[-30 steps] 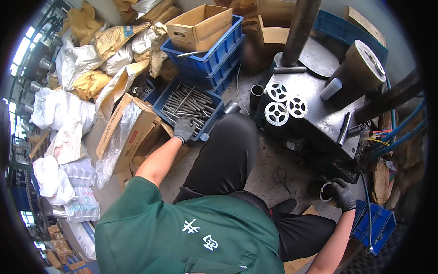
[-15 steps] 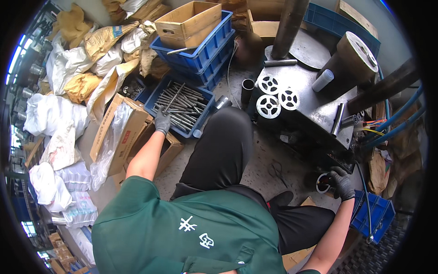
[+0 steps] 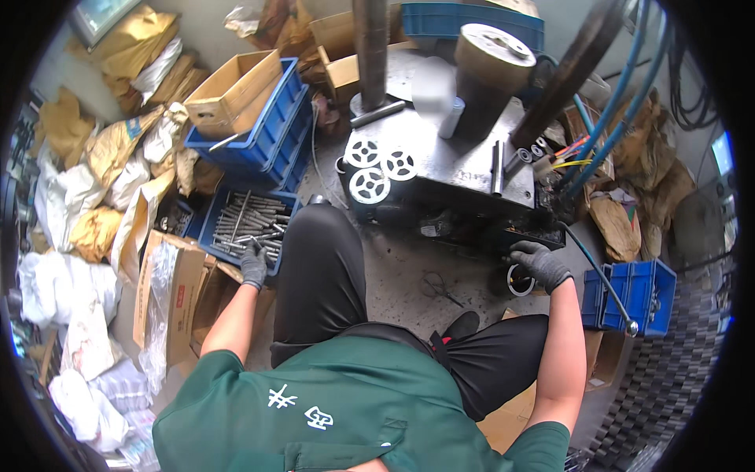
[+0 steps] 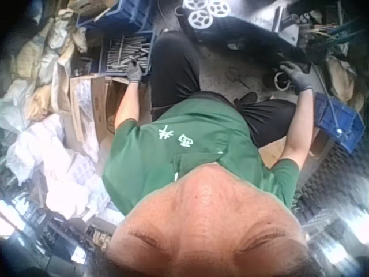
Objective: The recorder is assembling metal rods into cog-like parts and placing them in a press for manufacturing.
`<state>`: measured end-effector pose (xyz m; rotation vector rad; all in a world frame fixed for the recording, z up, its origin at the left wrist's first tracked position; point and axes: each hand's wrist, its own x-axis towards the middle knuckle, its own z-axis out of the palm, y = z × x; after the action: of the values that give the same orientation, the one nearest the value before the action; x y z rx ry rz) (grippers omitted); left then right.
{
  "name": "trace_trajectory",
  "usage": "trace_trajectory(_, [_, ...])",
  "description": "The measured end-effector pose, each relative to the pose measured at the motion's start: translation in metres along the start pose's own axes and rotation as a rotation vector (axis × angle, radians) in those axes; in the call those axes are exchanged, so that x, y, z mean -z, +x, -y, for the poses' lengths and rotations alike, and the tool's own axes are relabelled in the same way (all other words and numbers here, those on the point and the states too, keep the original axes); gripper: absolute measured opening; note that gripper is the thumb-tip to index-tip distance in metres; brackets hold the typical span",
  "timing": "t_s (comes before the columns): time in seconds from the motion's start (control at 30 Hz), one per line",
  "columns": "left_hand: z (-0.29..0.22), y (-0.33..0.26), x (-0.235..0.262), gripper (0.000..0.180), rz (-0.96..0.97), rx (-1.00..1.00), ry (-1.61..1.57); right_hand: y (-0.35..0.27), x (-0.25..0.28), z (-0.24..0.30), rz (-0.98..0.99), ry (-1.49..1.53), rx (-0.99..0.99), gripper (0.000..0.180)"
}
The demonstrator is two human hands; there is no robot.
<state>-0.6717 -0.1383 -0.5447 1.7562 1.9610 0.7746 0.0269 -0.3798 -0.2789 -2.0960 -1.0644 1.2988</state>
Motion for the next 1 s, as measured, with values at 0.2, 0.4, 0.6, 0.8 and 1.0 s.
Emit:
trace_trajectory(0.2, [-0.182, 0.062, 0.068, 0.022, -0.045, -0.313, -0.731, -0.001, 0.01, -0.022, -0.032, -0.02, -0.058, 0.04])
trace_trajectory(0.4, [-0.381, 0.037, 0.141, 0.024, 0.018, -0.547, -0.96, -0.005, 0.002, 0.001, 0.012, 0.112, -0.102, 0.03])
trace_trajectory(0.6, [-0.437, 0.018, 0.076, 0.019, 0.271, -0.459, -1.14, 0.02, 0.004, -0.026, 0.048, 0.115, -0.021, 0.03])
trace_trajectory(0.8, [-0.446, 0.021, 0.044, 0.017, 0.016, -0.513, -1.08, 0.013, 0.003, -0.019, 0.054, 0.068, -0.077, 0.031])
trace_trajectory(1.0, [-0.443, 0.004, 0.038, 0.022, 0.266, -0.798, -1.13, 0.019, -0.002, -0.014, 0.037, -0.002, -0.082, 0.033])
